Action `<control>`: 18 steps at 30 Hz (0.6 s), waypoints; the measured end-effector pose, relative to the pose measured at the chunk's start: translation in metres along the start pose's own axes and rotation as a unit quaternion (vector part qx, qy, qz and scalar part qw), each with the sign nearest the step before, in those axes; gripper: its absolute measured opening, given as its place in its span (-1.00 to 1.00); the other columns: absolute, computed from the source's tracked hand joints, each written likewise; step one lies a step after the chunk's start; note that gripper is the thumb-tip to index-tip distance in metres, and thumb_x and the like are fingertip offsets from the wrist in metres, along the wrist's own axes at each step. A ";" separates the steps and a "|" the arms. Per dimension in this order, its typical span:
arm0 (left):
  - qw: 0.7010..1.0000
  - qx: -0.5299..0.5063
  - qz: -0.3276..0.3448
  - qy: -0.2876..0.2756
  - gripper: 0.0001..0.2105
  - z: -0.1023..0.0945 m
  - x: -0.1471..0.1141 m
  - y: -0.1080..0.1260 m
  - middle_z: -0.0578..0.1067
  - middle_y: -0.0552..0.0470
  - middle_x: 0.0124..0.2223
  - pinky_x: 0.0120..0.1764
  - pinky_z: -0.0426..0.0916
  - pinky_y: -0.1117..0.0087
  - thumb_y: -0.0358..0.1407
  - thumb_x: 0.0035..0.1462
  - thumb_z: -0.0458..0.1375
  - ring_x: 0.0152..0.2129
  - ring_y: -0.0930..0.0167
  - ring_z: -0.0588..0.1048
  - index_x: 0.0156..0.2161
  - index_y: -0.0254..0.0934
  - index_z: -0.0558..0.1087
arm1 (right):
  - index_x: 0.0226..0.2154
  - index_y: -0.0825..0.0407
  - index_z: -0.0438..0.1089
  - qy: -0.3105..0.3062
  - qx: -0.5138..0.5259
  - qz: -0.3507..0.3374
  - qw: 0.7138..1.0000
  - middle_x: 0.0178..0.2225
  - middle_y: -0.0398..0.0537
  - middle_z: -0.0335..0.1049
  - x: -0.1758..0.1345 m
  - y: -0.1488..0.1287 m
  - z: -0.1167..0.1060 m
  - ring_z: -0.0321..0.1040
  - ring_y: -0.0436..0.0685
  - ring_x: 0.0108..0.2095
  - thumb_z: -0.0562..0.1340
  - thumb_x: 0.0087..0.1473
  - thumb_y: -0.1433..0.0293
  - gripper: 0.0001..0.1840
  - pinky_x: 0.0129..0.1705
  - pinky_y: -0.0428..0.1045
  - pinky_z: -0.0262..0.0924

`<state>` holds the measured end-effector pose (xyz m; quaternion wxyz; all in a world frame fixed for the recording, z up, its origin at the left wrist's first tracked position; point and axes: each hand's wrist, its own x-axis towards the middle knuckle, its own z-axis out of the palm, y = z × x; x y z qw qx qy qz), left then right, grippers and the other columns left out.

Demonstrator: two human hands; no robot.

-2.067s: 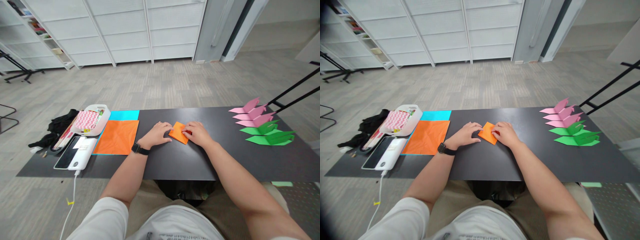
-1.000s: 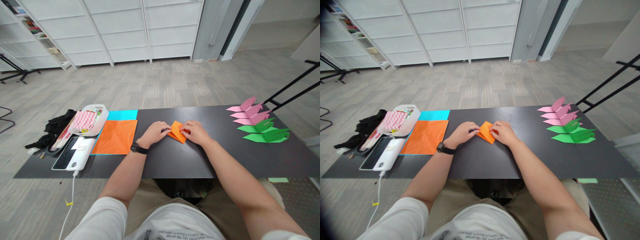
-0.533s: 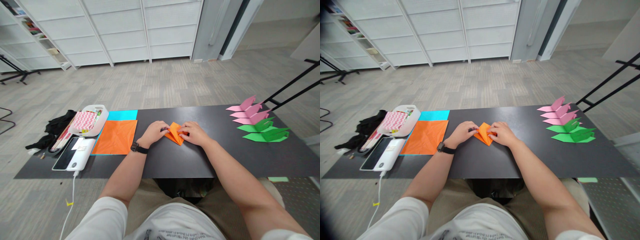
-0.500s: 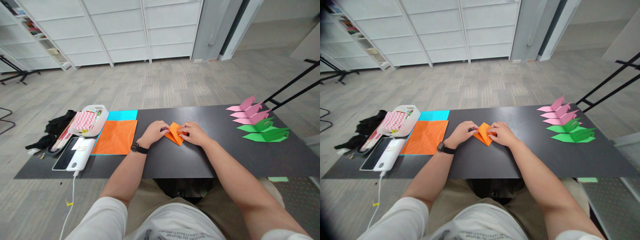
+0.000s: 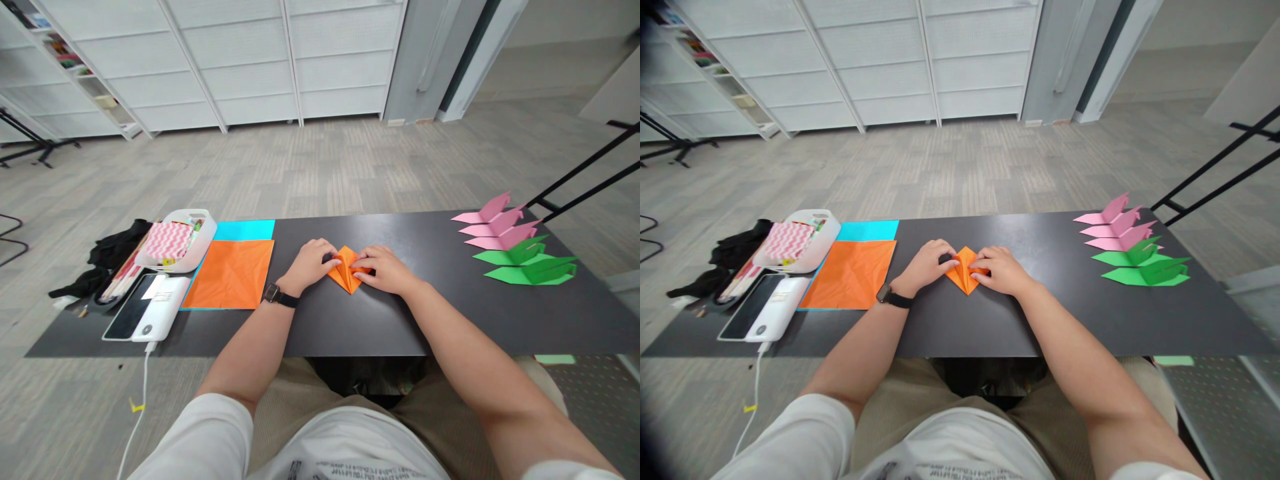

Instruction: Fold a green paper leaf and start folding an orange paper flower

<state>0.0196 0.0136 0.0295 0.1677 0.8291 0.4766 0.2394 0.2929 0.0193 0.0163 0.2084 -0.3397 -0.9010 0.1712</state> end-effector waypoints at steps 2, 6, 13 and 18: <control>1.000 0.006 -0.003 0.003 -0.94 0.003 0.000 -0.001 0.61 0.01 -0.05 0.11 0.39 0.14 -0.27 0.33 0.30 -0.08 0.27 0.53 -0.15 -0.18 0.57 | -0.05 -0.17 0.67 -0.002 -0.003 0.000 1.000 -0.05 -0.01 0.57 0.000 -0.002 -0.001 0.47 0.23 -0.01 0.33 0.30 0.29 -0.78 0.12 0.21 0.15; 1.000 0.021 -0.014 0.006 -0.92 0.008 0.002 -0.001 0.61 0.00 -0.05 0.09 0.38 0.14 -0.23 0.33 0.30 -0.08 0.26 0.52 -0.14 -0.18 0.57 | -0.05 -0.17 0.67 -0.005 -0.002 0.001 1.000 -0.06 0.00 0.57 0.001 -0.003 -0.001 0.46 0.23 -0.02 0.32 0.32 0.26 -0.78 0.12 0.20 0.14; 0.999 0.033 -0.040 0.000 -0.92 0.012 0.002 0.002 0.60 0.00 -0.05 0.09 0.37 0.13 -0.24 0.32 0.31 -0.09 0.26 0.52 -0.14 -0.17 0.56 | -0.03 -0.16 0.67 -0.010 -0.004 0.004 1.000 -0.06 0.02 0.57 0.002 -0.003 -0.001 0.46 0.23 -0.02 0.27 0.37 0.22 -0.74 0.11 0.19 0.13; 0.998 0.038 -0.047 -0.002 -0.92 0.015 0.005 0.002 0.60 0.00 -0.05 0.11 0.36 0.12 -0.25 0.33 0.30 -0.07 0.25 0.51 -0.11 -0.17 0.56 | -0.05 -0.13 0.66 -0.003 -0.013 0.010 1.000 -0.08 -0.01 0.57 0.001 -0.003 0.000 0.46 0.21 -0.05 0.26 0.38 0.24 -0.76 0.10 0.18 0.13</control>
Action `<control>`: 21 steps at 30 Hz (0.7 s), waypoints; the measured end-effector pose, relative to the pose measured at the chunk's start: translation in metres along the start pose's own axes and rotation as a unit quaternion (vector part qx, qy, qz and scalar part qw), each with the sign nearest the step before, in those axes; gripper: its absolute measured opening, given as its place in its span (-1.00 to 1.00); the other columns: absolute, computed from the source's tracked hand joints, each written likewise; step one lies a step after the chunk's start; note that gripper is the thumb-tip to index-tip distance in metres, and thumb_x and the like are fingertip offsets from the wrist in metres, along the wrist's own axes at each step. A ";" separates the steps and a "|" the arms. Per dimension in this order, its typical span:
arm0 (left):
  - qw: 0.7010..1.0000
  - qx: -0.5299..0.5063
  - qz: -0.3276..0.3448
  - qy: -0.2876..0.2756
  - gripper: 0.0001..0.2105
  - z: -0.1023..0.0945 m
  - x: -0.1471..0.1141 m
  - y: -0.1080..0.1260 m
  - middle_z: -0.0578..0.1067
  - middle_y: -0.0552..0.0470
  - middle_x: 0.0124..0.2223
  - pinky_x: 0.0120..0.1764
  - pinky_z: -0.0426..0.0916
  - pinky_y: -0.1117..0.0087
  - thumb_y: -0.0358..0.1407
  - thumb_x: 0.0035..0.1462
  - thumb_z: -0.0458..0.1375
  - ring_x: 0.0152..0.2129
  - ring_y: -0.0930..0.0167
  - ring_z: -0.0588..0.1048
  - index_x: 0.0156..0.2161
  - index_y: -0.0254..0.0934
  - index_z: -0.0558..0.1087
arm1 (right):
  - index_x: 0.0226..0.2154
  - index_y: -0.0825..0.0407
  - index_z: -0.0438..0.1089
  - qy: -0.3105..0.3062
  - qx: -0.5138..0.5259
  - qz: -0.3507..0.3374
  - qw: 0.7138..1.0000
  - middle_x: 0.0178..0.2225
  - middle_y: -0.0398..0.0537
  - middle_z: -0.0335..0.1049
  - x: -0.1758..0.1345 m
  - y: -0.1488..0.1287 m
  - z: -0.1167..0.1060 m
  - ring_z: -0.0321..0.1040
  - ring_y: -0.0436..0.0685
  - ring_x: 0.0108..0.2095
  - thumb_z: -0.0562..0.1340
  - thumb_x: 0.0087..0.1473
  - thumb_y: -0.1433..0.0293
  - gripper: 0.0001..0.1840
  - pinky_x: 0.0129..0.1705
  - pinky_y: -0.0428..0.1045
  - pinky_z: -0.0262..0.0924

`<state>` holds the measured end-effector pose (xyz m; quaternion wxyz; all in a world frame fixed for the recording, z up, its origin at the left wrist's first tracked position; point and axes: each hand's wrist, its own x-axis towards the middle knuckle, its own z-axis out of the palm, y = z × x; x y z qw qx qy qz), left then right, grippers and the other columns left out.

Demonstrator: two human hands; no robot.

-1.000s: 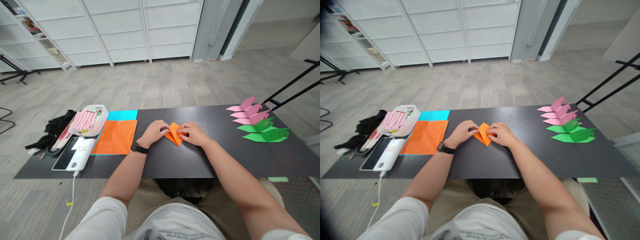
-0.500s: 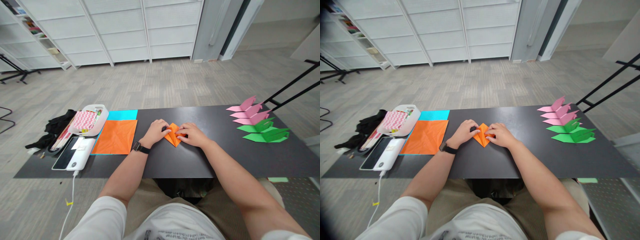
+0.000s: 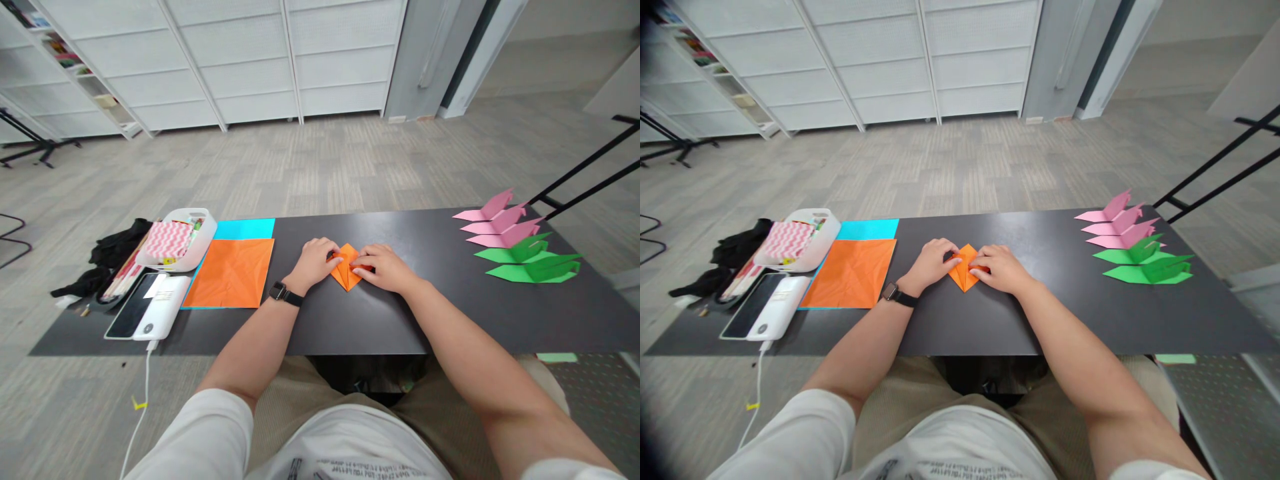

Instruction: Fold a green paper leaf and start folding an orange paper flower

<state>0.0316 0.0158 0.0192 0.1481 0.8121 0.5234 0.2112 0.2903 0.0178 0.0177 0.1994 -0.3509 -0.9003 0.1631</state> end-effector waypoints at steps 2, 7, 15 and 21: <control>1.000 0.000 -0.002 0.001 -0.92 0.000 0.001 0.001 0.60 0.00 -0.05 0.10 0.36 0.11 -0.25 0.33 0.30 -0.08 0.25 0.51 -0.11 -0.17 0.56 | -0.04 -0.14 0.66 -0.001 0.000 0.004 1.000 -0.08 -0.01 0.57 0.000 0.000 0.000 0.46 0.20 -0.05 0.26 0.39 0.23 -0.75 0.11 0.18 0.13; 1.000 0.005 -0.007 0.007 -0.93 0.000 0.000 0.001 0.61 0.00 -0.06 0.09 0.36 0.10 -0.26 0.32 0.31 -0.09 0.24 0.51 -0.13 -0.17 0.55 | -0.04 -0.15 0.65 -0.004 0.001 0.004 1.000 -0.08 0.00 0.57 0.000 -0.001 -0.001 0.46 0.21 -0.03 0.25 0.39 0.24 -0.75 0.09 0.17 0.13; 1.000 0.016 -0.013 0.010 -0.94 0.004 0.001 0.004 0.60 -0.01 -0.05 0.12 0.35 0.07 -0.26 0.31 0.30 -0.07 0.22 0.50 -0.14 -0.16 0.56 | 0.08 -0.16 0.62 0.001 -0.032 0.000 0.999 -0.11 0.01 0.55 0.001 -0.004 0.001 0.43 0.21 -0.08 0.23 0.41 0.21 -0.68 0.08 0.17 0.06; 0.999 0.022 -0.019 0.018 -0.90 0.005 0.001 0.008 0.60 -0.01 -0.03 0.14 0.32 0.05 -0.28 0.32 0.28 -0.03 0.19 0.50 -0.08 -0.14 0.54 | 0.12 -0.13 0.62 0.007 -0.096 0.020 0.995 -0.11 0.06 0.53 0.005 -0.009 0.007 0.38 0.26 -0.09 0.21 0.42 0.16 -0.63 0.03 0.19 0.03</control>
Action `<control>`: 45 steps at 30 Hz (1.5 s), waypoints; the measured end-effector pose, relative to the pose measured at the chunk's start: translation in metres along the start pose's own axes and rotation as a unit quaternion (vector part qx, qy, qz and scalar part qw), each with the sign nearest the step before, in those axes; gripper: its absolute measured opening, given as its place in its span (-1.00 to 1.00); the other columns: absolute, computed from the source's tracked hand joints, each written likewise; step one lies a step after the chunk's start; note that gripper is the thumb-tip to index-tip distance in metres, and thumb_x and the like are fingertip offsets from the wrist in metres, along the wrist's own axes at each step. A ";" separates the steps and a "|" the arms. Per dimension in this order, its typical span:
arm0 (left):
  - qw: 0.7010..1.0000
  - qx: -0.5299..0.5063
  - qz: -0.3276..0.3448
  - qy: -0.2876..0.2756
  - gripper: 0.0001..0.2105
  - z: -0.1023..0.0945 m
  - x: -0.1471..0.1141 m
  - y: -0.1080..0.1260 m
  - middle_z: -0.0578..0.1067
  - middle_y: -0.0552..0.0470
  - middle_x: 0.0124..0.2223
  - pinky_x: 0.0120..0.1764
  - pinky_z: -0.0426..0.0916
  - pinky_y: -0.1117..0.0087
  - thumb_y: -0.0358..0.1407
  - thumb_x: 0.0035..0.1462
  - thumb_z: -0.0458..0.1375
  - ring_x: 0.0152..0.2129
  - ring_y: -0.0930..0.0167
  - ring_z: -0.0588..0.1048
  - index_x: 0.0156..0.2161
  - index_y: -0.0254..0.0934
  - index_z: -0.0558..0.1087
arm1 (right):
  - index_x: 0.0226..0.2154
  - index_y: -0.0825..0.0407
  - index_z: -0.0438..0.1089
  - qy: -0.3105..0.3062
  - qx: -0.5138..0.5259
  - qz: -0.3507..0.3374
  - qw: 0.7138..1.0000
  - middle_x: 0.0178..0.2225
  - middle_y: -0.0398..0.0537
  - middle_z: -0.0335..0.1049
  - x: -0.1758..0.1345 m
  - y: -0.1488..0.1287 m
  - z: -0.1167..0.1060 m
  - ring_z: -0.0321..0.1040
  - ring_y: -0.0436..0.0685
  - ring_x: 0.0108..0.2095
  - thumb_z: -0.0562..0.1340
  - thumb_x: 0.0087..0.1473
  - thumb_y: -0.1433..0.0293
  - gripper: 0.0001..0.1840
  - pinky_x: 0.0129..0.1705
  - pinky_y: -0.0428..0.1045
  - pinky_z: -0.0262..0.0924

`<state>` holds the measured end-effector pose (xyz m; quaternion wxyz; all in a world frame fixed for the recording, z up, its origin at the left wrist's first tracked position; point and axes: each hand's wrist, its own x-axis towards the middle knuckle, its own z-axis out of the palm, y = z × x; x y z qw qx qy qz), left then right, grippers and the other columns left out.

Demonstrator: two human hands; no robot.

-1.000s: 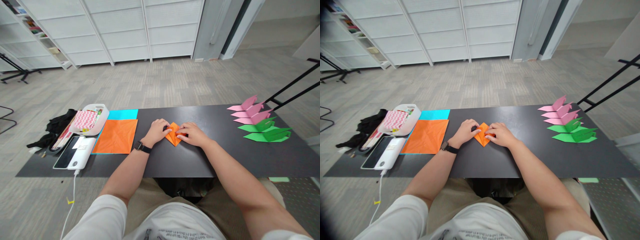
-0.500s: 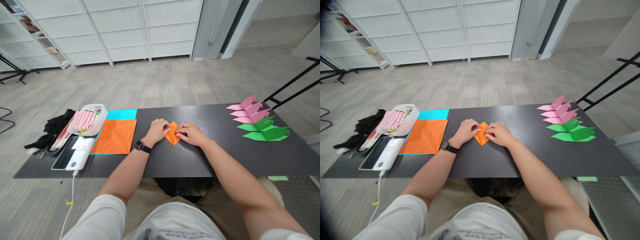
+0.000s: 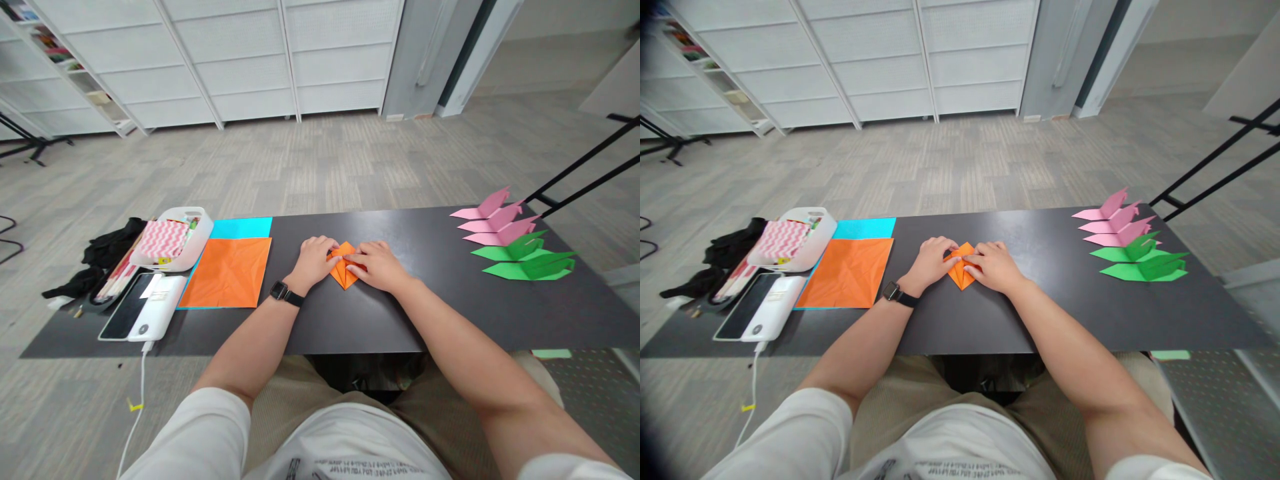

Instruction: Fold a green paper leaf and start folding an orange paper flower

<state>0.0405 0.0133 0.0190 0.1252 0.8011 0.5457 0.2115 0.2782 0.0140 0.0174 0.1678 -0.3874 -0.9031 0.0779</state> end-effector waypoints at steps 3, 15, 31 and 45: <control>1.000 0.007 0.005 0.003 -0.90 -0.002 -0.002 0.001 0.60 -0.02 -0.02 0.15 0.31 0.05 -0.26 0.32 0.29 -0.03 0.19 0.51 -0.08 -0.14 0.54 | 0.06 -0.11 0.64 0.004 -0.013 0.015 1.000 -0.12 0.06 0.53 0.001 0.000 -0.001 0.38 0.25 -0.10 0.20 0.43 0.18 -0.65 0.02 0.19 0.02; 0.999 0.048 0.002 0.011 -0.86 -0.001 -0.007 0.005 0.57 -0.05 -0.03 0.14 0.31 -0.02 -0.18 0.27 0.35 -0.05 0.15 0.49 -0.10 -0.13 0.58 | 0.02 -0.11 0.63 0.010 -0.064 0.037 0.997 -0.15 0.07 0.52 0.001 0.002 0.007 0.36 0.29 -0.11 0.25 0.38 0.14 -0.68 -0.01 0.19 0.03; 0.997 0.071 0.020 -0.028 -0.52 -0.008 -0.019 0.015 0.48 -0.15 0.12 0.37 0.09 -0.25 0.01 0.18 0.41 0.10 0.03 0.42 0.10 -0.15 0.49 | 0.08 -0.08 0.60 -0.005 -0.084 0.048 0.995 -0.11 0.12 0.52 0.003 -0.004 0.004 0.36 0.33 -0.07 0.20 0.42 0.18 -0.64 -0.03 0.19 0.03; 0.993 0.091 0.017 -0.069 -0.41 -0.013 -0.028 0.023 0.41 -0.21 0.23 0.42 -0.02 -0.36 0.09 0.22 0.33 0.20 -0.01 0.37 0.21 -0.20 0.42 | 0.06 -0.16 0.65 0.009 -0.051 0.037 0.998 -0.12 0.04 0.50 -0.001 0.002 0.005 0.34 0.24 -0.11 0.24 0.39 0.26 -0.69 0.01 0.16 0.00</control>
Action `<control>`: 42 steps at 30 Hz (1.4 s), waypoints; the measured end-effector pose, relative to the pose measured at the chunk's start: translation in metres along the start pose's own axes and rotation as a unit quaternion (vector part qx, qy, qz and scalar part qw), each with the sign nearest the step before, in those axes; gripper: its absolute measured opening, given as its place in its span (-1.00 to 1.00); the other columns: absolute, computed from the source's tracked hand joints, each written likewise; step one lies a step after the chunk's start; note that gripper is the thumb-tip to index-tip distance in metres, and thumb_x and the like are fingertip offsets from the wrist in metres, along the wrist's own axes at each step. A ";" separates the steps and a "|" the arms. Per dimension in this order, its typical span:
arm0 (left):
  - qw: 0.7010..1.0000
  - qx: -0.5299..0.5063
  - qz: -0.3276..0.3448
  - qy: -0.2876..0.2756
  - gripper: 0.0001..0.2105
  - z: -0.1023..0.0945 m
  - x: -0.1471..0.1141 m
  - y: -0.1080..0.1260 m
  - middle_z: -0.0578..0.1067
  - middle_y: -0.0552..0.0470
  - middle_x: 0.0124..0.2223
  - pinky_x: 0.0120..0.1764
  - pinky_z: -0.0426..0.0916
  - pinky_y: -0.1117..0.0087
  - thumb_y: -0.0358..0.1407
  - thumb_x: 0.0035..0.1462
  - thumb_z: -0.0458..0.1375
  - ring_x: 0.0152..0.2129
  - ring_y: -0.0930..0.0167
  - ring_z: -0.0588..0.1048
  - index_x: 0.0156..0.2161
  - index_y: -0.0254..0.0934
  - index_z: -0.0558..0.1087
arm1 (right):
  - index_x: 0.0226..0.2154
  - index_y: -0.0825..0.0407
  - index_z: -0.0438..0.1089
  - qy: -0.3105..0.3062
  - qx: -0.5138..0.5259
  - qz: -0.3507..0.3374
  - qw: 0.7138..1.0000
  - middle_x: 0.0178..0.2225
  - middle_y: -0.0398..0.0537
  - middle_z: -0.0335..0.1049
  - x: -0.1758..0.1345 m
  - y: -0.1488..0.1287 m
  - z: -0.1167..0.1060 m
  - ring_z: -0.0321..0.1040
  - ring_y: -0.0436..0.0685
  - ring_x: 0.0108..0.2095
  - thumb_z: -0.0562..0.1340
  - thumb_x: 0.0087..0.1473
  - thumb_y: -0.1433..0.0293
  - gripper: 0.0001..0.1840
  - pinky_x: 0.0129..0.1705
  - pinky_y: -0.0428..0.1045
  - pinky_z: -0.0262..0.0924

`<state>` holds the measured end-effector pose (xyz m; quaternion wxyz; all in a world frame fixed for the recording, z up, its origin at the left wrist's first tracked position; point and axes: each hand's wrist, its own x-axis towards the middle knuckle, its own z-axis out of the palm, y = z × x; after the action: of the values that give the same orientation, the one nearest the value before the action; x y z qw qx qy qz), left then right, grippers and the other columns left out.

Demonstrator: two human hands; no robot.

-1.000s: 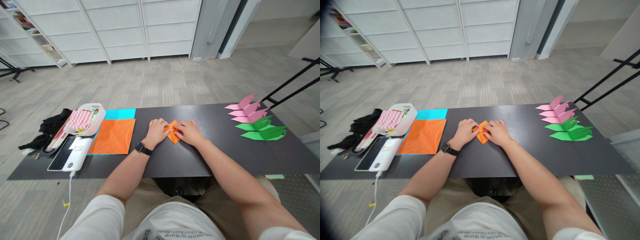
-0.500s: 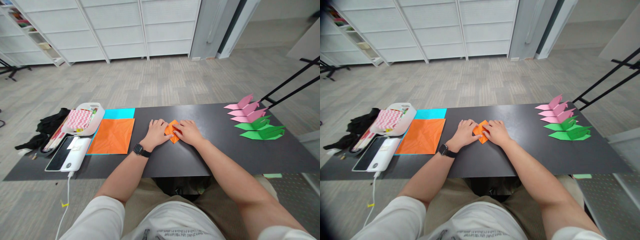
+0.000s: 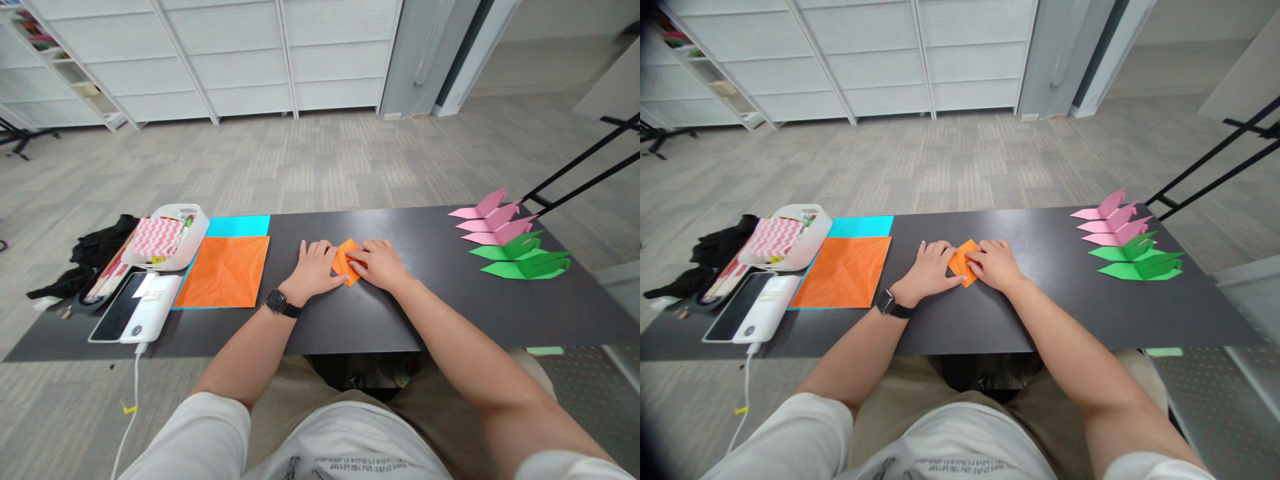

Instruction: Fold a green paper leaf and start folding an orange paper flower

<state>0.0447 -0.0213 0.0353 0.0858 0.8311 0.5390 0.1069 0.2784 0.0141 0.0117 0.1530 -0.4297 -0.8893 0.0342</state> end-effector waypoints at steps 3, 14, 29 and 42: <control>1.000 -0.009 0.000 -0.008 -0.37 -0.001 -0.001 0.001 0.39 -0.22 0.26 0.42 -0.05 -0.39 0.10 0.19 0.35 0.22 -0.02 0.36 0.24 -0.19 0.40 | 0.07 -0.15 0.64 0.004 0.003 0.002 1.000 -0.13 0.04 0.50 0.000 0.000 0.001 0.34 0.24 -0.10 0.24 0.39 0.27 -0.68 0.00 0.16 0.01; 0.999 -0.036 0.013 -0.035 -0.24 -0.005 -0.001 -0.005 0.37 -0.23 0.28 0.42 -0.07 -0.41 0.21 0.14 0.35 0.26 -0.04 0.33 0.29 -0.19 0.38 | 0.10 -0.14 0.63 -0.004 0.008 0.005 1.000 -0.14 0.05 0.49 0.002 0.002 0.002 0.34 0.26 -0.10 0.25 0.39 0.26 -0.67 -0.03 0.15 0.03; 0.999 -0.036 -0.029 0.022 -0.69 0.001 0.011 -0.009 0.48 -0.08 0.12 0.35 0.16 -0.10 0.01 0.38 0.21 0.10 0.13 0.43 0.05 -0.13 0.54 | 0.08 -0.13 0.64 -0.010 0.023 0.009 1.000 -0.14 0.06 0.48 0.001 0.003 0.000 0.35 0.25 -0.09 0.26 0.39 0.23 -0.68 -0.03 0.14 0.06; 0.998 -0.040 -0.023 0.038 -0.75 0.010 0.018 -0.016 0.52 -0.01 0.09 0.34 0.15 -0.03 -0.10 0.33 0.29 0.08 0.17 0.43 0.05 -0.08 0.57 | 0.12 -0.17 0.62 -0.004 0.009 0.006 1.000 -0.07 0.07 0.50 0.000 0.005 0.005 0.34 0.27 -0.05 0.26 0.37 0.25 -0.66 -0.02 0.16 0.08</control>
<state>0.0407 0.0009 0.0231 0.1012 0.8100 0.5558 0.1576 0.2809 0.0173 0.0059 0.1530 -0.4336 -0.8869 0.0450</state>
